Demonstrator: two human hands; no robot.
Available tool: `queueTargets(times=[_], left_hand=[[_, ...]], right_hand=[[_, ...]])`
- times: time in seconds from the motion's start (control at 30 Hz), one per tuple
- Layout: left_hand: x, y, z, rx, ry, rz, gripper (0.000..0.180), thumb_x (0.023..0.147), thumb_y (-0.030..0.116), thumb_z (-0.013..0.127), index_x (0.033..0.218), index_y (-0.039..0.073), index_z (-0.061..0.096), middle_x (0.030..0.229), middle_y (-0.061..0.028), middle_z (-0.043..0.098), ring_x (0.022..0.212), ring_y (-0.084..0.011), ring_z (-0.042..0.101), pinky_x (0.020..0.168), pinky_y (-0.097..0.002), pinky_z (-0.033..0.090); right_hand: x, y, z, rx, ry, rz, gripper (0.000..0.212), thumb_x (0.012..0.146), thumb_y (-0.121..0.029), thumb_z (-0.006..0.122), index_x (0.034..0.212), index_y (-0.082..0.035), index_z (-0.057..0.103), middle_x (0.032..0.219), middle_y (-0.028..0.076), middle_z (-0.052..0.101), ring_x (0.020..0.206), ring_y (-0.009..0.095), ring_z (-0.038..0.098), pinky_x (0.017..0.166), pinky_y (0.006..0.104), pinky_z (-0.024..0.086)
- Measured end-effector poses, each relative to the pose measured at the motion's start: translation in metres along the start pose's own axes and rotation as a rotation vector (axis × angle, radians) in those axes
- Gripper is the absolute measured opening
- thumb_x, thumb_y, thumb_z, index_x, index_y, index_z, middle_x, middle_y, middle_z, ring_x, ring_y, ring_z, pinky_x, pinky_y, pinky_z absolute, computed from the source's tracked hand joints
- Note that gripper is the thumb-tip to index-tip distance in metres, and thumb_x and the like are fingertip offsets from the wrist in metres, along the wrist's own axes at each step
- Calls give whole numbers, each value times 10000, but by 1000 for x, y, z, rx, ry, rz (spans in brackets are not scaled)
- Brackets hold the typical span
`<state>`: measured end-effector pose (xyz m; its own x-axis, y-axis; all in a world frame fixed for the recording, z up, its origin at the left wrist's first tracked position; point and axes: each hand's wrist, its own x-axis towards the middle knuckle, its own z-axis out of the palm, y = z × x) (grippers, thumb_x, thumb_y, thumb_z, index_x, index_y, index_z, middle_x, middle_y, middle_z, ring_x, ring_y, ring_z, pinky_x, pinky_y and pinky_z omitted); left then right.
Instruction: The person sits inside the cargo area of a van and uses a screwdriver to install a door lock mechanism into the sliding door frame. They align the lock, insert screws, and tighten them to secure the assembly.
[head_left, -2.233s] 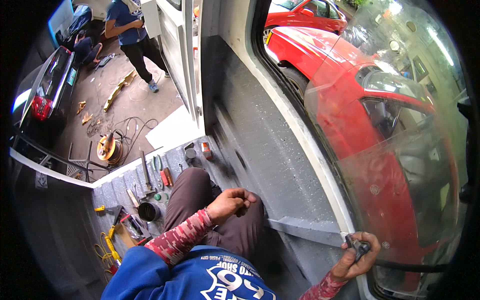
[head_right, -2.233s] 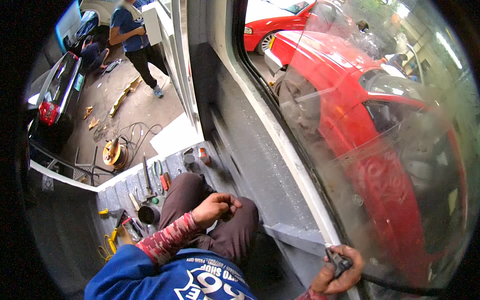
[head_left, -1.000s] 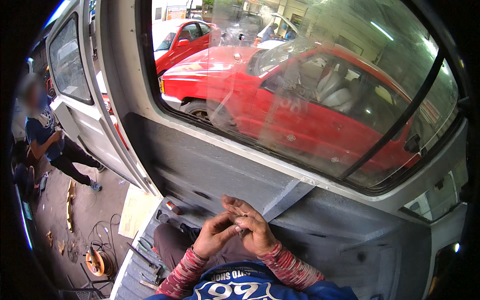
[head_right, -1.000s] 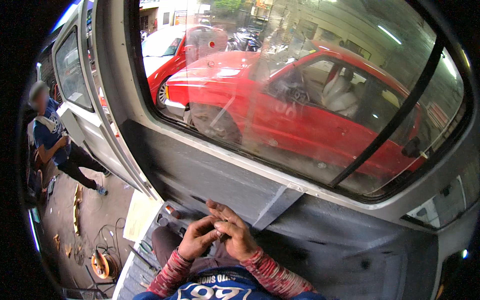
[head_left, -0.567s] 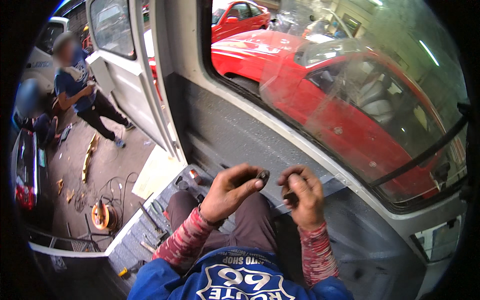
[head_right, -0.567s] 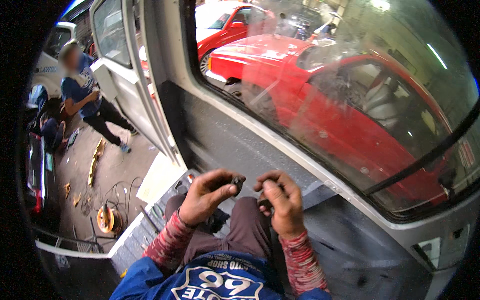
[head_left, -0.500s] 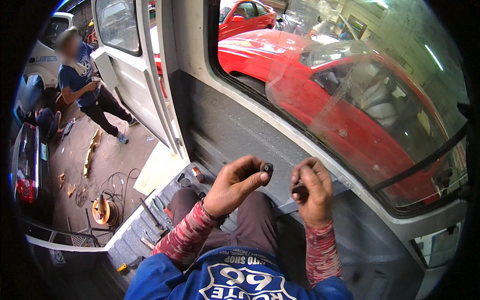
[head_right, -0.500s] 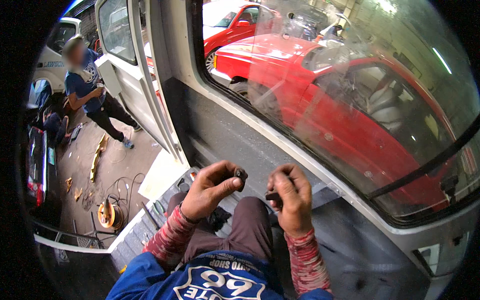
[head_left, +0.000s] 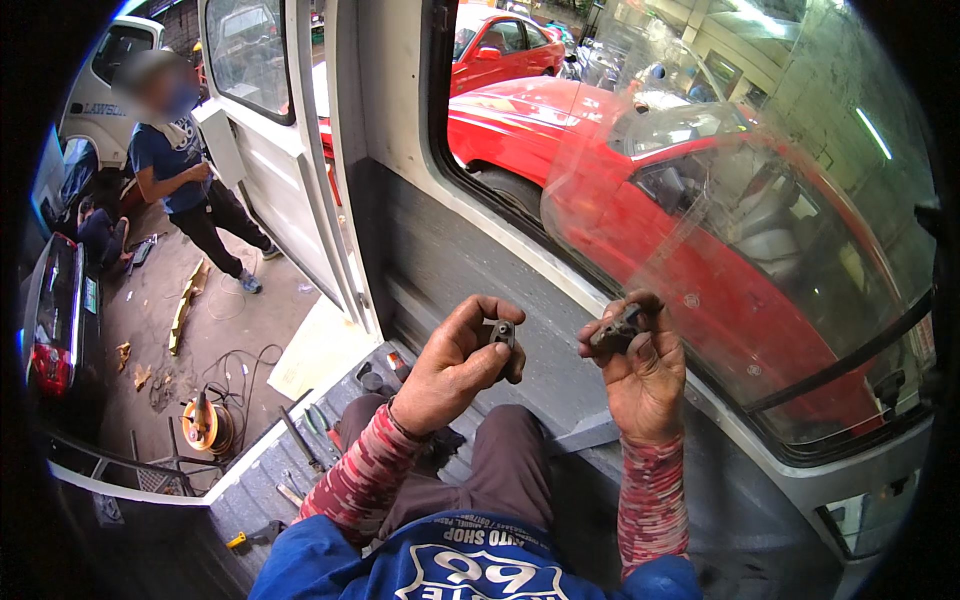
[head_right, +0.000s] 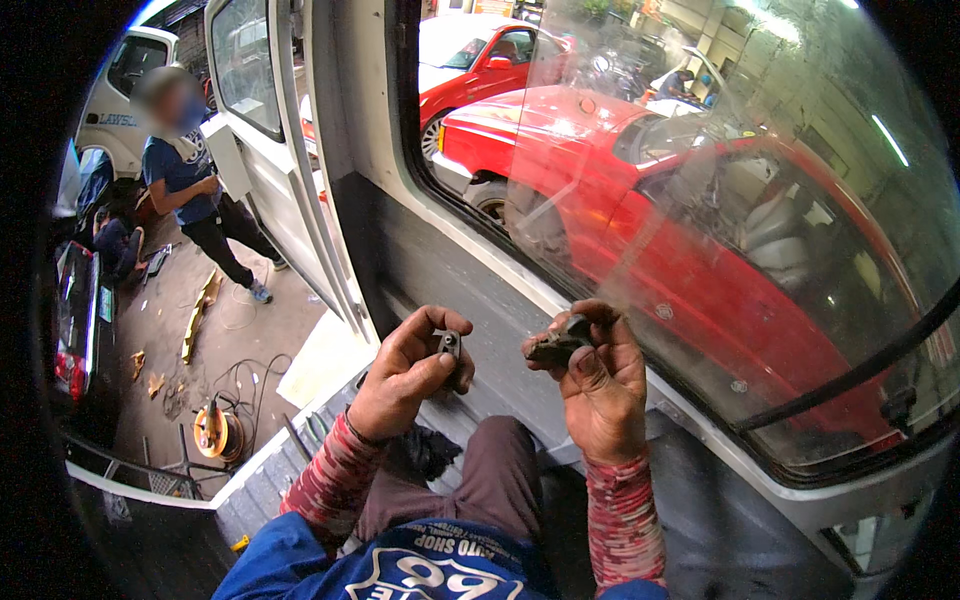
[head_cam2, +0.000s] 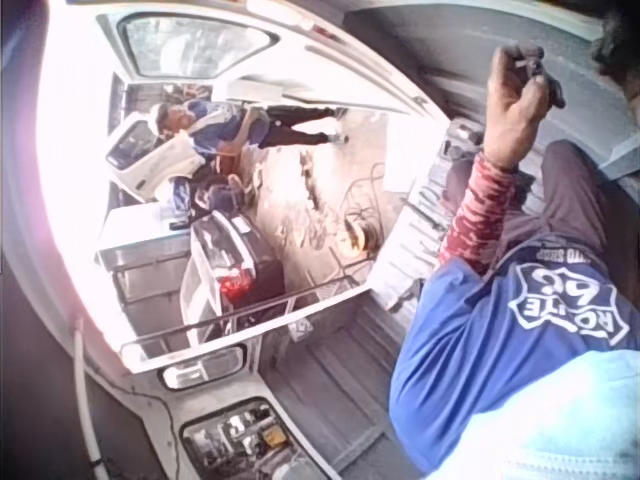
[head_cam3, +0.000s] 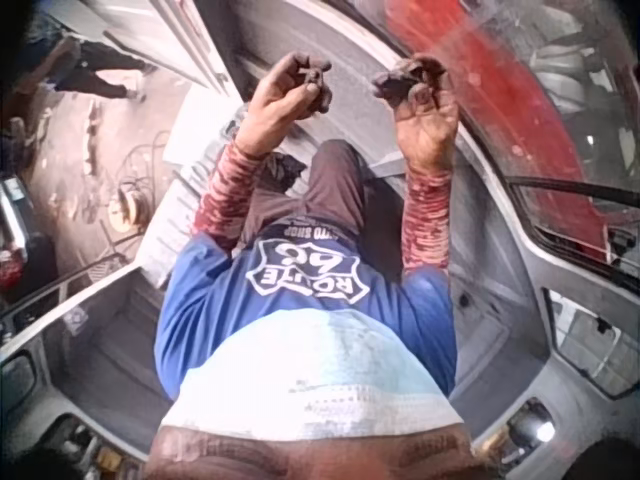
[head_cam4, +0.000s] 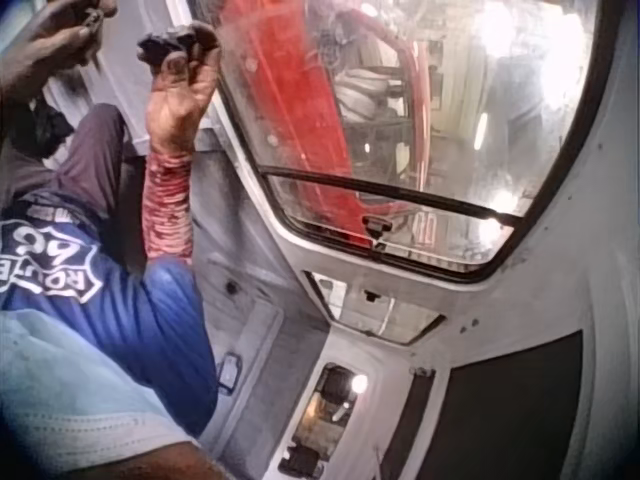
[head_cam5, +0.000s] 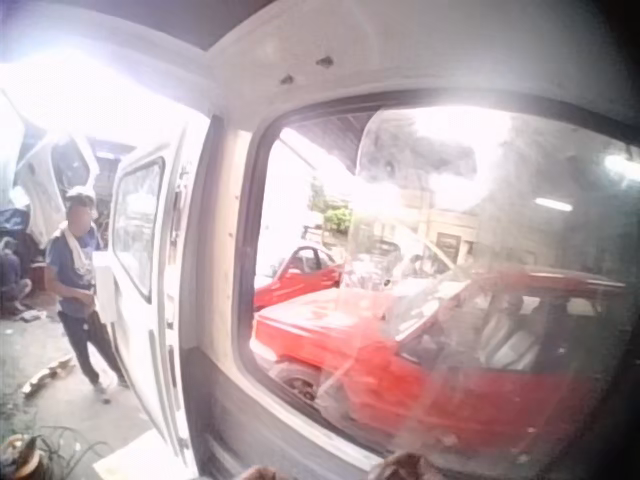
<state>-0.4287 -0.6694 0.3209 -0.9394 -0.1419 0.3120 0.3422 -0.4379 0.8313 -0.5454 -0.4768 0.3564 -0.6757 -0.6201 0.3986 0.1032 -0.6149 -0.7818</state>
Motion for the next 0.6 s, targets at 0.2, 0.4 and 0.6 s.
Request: queueTargets(times=[0.2,0.4,0.6], left_hand=[[3,4,0,55,50,-1,287,1030,100,575,1281,-18,501,1008,-106,653,983,-187,674,876,-324,544],[13,9,-14,322,15,176,281,1005,183,658,1144,-59,636,997,-65,670,958,-137,632,872,-290,516],[12,19,-6,471,13,206,288,963,201,712,1092,-54,675,954,-95,684,908,-150,655,810,-308,537]], right_hand=[[4,-2,10,-220,24,47,456,989,-245,644,1369,-38,500,1136,133,627,1010,299,700,813,397,602],[25,-15,27,-341,-53,142,389,942,-217,525,1279,-27,476,1002,59,533,820,168,592,713,341,575],[35,-28,38,-736,-128,182,142,895,-149,700,945,-55,607,753,-15,541,695,80,512,603,243,405]])
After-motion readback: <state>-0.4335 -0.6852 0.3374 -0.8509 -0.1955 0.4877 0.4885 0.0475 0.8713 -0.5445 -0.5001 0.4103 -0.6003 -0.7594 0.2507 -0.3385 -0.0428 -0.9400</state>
